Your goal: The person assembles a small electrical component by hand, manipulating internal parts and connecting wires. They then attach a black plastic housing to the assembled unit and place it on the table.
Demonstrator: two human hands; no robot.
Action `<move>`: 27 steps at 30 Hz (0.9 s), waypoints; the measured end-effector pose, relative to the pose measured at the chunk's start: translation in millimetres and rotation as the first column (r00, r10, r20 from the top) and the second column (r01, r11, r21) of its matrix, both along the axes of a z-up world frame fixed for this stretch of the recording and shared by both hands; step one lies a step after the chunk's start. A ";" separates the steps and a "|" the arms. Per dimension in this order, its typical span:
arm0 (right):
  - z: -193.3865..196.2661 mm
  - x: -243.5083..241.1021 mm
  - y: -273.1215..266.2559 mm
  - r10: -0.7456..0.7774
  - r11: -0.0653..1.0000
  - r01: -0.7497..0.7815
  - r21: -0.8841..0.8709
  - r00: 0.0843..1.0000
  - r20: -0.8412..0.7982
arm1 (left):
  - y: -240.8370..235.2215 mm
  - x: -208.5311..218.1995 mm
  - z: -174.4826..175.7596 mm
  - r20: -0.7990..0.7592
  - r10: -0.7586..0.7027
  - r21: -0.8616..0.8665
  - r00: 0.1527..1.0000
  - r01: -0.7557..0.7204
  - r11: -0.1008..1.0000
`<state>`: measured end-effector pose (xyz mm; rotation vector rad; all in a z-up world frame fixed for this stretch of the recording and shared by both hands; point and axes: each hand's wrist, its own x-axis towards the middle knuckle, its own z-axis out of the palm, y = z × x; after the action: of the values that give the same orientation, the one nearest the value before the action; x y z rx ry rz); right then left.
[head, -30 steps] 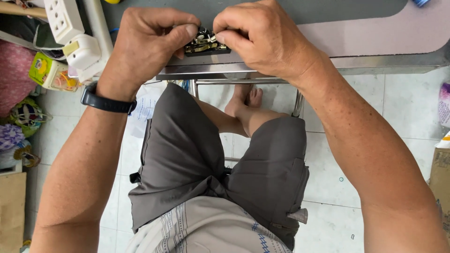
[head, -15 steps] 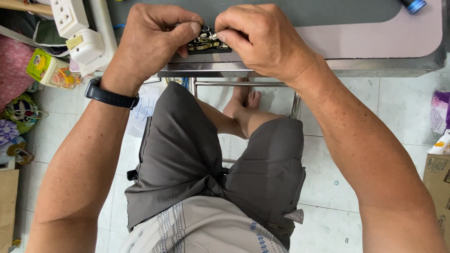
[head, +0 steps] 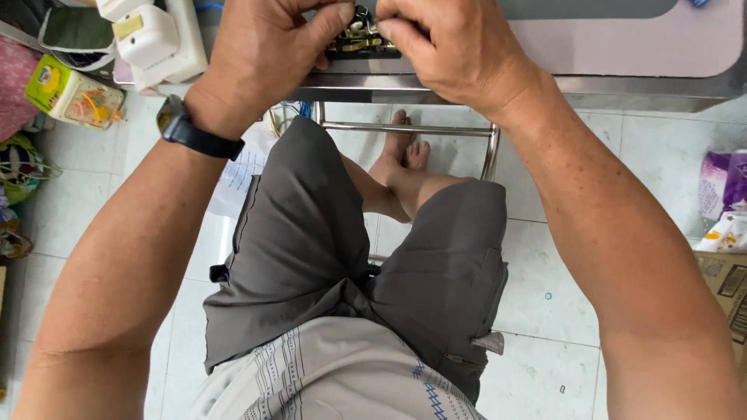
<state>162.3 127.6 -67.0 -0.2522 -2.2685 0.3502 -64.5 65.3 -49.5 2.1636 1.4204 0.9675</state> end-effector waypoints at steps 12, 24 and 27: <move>1.7 -0.5 -3.4 0.000 1.000 -0.001 -0.021 0.998 -0.058 | -2.3 7.8 26.3 -0.051 -0.023 0.008 0.998 0.024 1.000; 2.0 -3.4 0.3 -0.010 0.999 0.009 -0.053 1.000 -0.025 | 1.2 5.6 22.6 0.056 -0.026 -0.066 0.998 0.030 0.997; 2.6 -3.5 0.8 -0.006 0.999 0.005 -0.048 1.000 -0.016 | -0.1 6.6 24.9 0.066 -0.028 -0.077 0.997 0.033 0.997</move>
<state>158.8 128.4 -64.4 -0.2798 -2.2446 0.4029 -57.9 65.2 -24.6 2.0727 1.3679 0.9475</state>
